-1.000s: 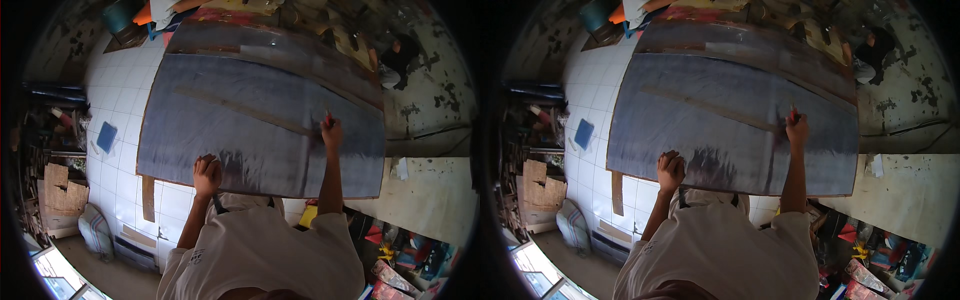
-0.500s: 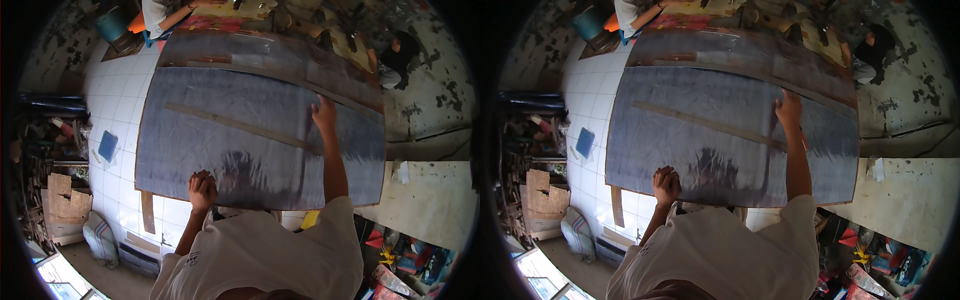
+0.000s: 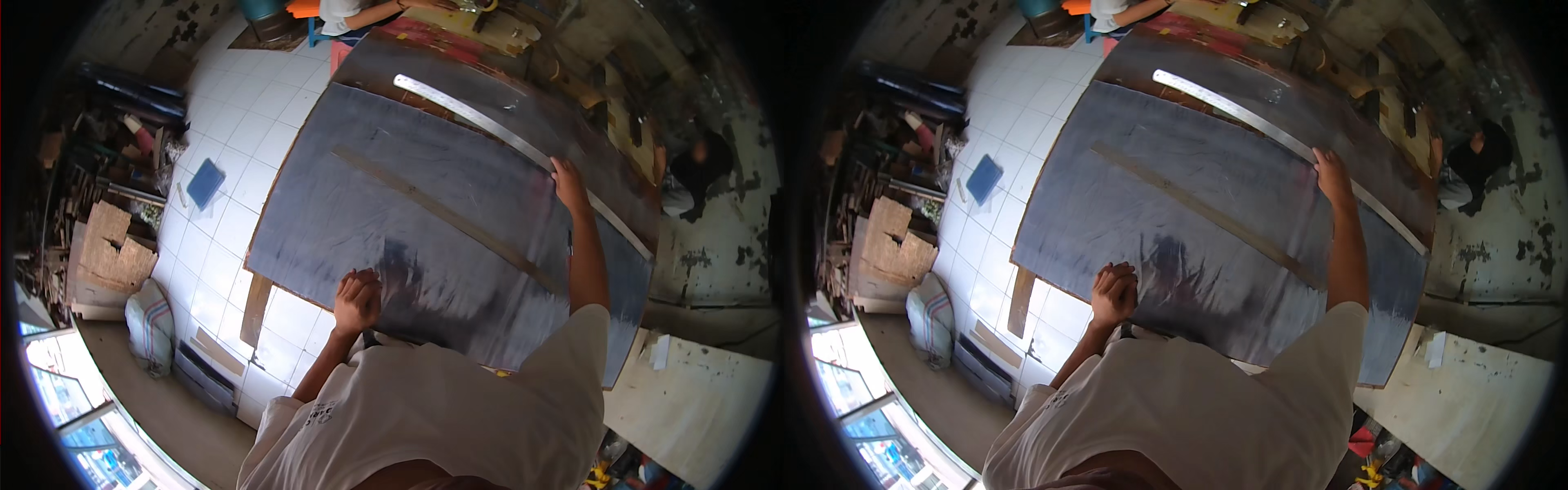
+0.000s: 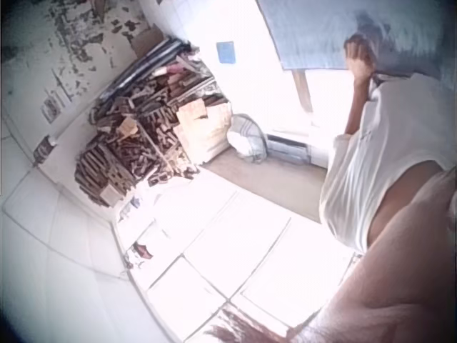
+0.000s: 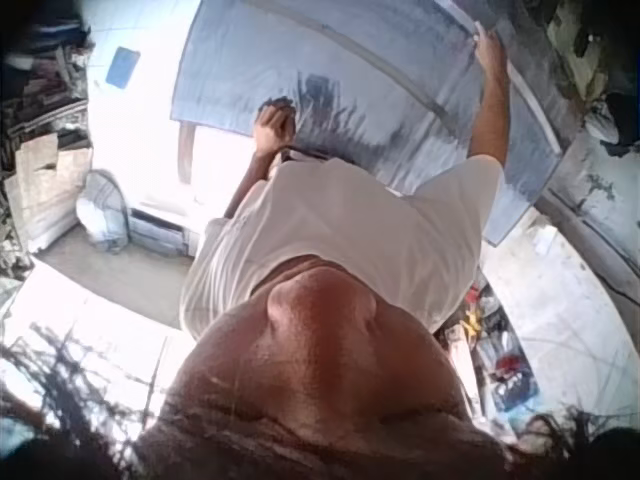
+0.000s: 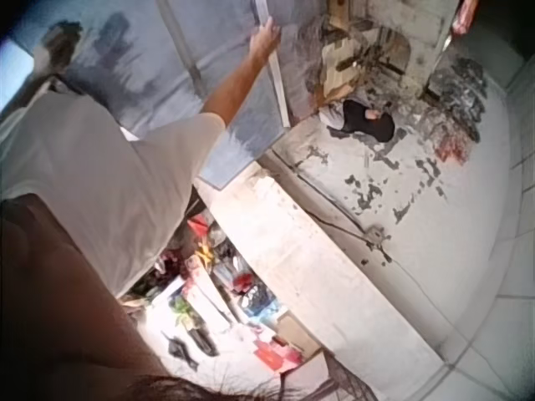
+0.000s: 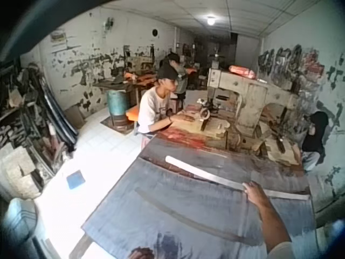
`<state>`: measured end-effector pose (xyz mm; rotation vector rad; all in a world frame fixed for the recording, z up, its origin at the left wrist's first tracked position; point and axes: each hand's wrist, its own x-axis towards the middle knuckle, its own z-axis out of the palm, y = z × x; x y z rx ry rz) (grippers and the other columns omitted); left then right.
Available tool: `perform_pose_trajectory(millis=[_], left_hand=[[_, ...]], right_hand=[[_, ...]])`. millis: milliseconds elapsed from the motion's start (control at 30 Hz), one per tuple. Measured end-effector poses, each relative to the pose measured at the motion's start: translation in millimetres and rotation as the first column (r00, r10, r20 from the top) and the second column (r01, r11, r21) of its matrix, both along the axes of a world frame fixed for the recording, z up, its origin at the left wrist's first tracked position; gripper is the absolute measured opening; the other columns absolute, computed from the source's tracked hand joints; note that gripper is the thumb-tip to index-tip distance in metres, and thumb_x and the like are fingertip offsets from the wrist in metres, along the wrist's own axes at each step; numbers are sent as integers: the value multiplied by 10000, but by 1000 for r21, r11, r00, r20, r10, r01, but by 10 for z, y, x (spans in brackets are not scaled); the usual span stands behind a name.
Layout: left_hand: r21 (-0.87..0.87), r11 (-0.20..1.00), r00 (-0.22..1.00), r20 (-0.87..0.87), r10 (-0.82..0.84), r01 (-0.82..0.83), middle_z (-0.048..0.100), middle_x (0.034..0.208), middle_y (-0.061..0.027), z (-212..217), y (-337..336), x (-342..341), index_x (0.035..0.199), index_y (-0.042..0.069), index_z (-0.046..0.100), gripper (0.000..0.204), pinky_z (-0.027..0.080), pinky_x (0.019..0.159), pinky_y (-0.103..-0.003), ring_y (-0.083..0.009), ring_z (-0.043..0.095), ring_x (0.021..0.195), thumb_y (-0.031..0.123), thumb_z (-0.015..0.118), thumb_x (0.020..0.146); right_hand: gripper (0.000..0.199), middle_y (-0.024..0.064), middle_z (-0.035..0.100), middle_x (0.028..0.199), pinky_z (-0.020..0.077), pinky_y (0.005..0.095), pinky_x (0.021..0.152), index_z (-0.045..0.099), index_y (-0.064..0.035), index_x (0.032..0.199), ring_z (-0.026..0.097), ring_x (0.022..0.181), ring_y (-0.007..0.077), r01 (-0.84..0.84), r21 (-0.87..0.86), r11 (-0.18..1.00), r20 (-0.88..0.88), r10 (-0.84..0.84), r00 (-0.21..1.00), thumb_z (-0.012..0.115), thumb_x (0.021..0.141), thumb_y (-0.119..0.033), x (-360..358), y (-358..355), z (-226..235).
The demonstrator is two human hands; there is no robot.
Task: The person cuts a large piece of sheeting on a workbench using a utility knife and a ruler, repeatedly measuring and slicing along the straight edge.
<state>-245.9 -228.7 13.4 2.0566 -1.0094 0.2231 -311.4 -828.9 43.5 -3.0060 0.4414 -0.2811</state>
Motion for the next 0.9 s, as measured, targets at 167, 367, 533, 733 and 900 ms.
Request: perform_pose_trajectory(millis=[167, 367, 533, 733, 900], left_hand=[[-10, 1000, 1000, -1, 24, -24, 720, 1036, -63, 17, 37, -17, 889, 77, 681, 135, 500, 1000, -463, -262, 705, 1054, -14, 707, 793], [-23, 1000, 1000, -9, 10, -11, 714, 1044, -67, 9, 63, -41, 893, 74, 675, 142, 496, 1004, -474, -272, 699, 1073, -21, 701, 791], [-29, 1000, 1000, 25, -2, 2, 706, 1047, -72, -43, 84, -34, 897, 77, 665, 135, 495, 995, -485, -288, 696, 1071, -6, 696, 796], [-57, 998, 999, 35, -21, 23, 693, 1046, -80, -73, 63, -29, 913, 68, 662, 129, 489, 1017, -496, -292, 686, 1066, 17, 677, 796], [-71, 997, 1000, 13, -27, 28, 705, 1055, -88, -104, 112, -23, 899, 67, 657, 115, 495, 981, -489, -313, 689, 1043, -7, 683, 815]], right_hand=[[416, 197, 647, 1157, 533, 498, 871, 567, -87, 1311, 632, 1086, 423, 79, -15, 997, -26, -79, 997, 571, 925, 67, -90, 112, 145], [474, 190, 640, 1220, 533, 507, 904, 561, -105, 1326, 629, 1103, 424, 124, -209, 970, 116, -101, 988, 532, 902, 106, 44, 443, 957], [447, 196, 702, 1039, 542, 469, 849, 597, -101, 1315, 685, 1035, 397, -17, -169, 985, 315, 71, 946, 558, 910, 84, 167, 310, 2062], [410, 165, 726, 959, 547, 374, 839, 553, -122, 1438, 722, 894, 266, 92, -220, 971, 435, 13, 900, 555, 1028, -130, 111, -66, 3470], [689, 301, 475, 1403, 553, 416, 873, 299, -134, 1578, 567, 1242, 323, 181, 91, 979, 355, -201, 913, 596, 958, -91, -7, 433, 4603]])
